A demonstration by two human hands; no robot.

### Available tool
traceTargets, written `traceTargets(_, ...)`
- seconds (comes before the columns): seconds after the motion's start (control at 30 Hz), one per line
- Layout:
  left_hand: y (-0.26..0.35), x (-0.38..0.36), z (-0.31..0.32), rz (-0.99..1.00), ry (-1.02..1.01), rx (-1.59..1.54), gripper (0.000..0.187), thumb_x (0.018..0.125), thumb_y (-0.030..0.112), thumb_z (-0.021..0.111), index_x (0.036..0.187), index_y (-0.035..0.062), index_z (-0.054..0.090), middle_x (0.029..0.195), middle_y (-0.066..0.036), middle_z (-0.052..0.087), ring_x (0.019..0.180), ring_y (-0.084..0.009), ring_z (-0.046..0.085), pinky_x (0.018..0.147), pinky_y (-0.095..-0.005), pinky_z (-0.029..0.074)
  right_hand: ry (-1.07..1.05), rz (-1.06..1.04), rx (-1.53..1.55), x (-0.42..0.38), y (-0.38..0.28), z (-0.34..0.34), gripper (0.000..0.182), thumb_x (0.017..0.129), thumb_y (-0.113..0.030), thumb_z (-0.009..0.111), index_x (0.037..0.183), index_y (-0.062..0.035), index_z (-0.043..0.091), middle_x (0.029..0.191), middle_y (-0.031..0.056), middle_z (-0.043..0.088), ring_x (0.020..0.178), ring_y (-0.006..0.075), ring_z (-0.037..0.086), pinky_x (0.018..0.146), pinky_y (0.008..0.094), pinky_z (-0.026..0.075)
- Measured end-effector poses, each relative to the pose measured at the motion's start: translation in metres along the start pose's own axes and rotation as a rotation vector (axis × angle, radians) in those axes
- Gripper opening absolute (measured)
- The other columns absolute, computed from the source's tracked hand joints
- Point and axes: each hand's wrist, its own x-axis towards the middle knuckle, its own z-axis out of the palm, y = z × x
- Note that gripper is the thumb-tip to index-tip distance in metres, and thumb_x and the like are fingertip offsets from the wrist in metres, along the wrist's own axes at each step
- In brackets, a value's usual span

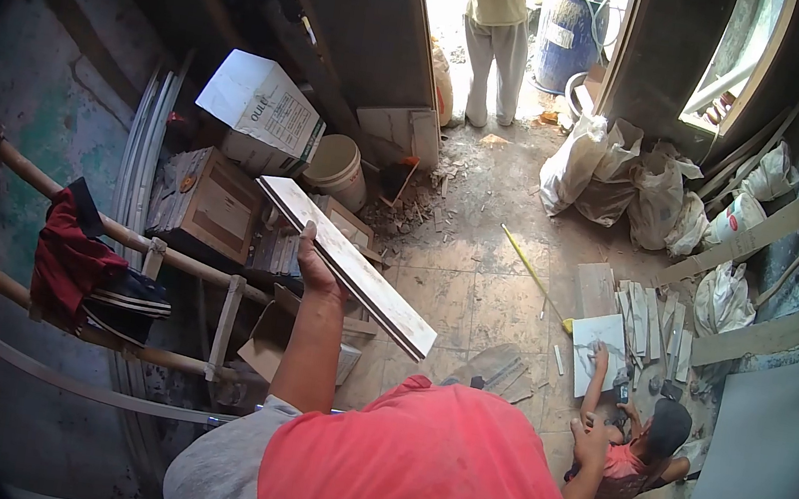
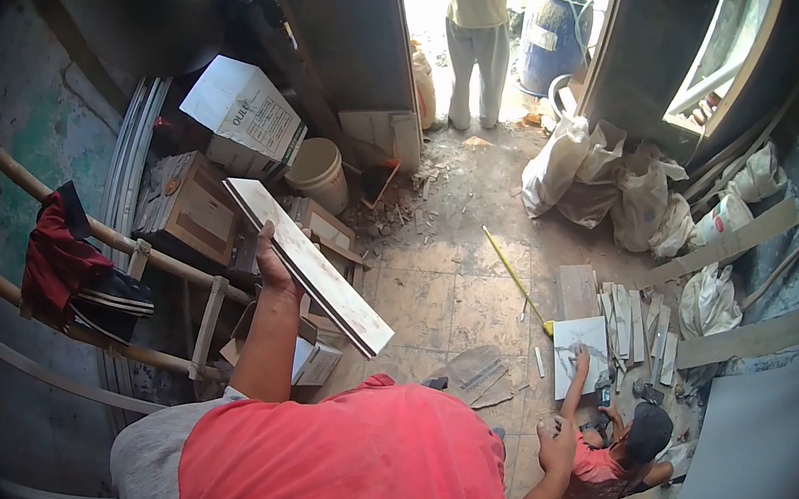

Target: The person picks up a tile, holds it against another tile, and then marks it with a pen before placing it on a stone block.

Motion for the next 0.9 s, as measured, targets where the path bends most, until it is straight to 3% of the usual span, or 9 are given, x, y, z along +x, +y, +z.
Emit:
traceTargets(0.37,0.004,-0.008,-0.004,-0.021,0.006,-0.028,0.069,0.08,0.057,0.064,0.123,0.0039,0.05,0.101,-0.012,0.056,0.093,-0.0278,0.06,0.074,-0.0444,0.054,0.005,0.043,-0.056,-0.013,0.002,0.002,0.052,0.085,-0.029,0.075,0.124,0.0009,0.058,0.12,0.0229,0.065,0.107,0.0327,0.065,0.093,0.0413,0.05)
traceTargets(0.73,0.007,-0.009,-0.014,-0.055,-0.044,-0.019,0.073,0.08,0.056,0.063,0.129,0.0042,0.046,0.097,-0.013,0.057,0.086,-0.0297,0.062,0.072,-0.0439,0.055,0.009,0.033,-0.052,-0.023,0.005,0.006,0.052,0.085,-0.029,0.075,0.123,0.0019,0.059,0.118,0.0238,0.066,0.106,0.0355,0.065,0.092,0.0427,0.05)
traceTargets(0.9,0.004,-0.01,-0.009,-0.014,0.028,-0.015,0.068,0.081,0.056,0.063,0.123,0.0032,0.05,0.096,-0.013,0.058,0.086,-0.0296,0.062,0.073,-0.0446,0.055,0.001,0.042,-0.024,-0.027,0.016,0.01,0.052,0.085,-0.028,0.075,0.123,0.0028,0.058,0.119,0.0243,0.065,0.107,0.0358,0.065,0.093,0.0429,0.05)
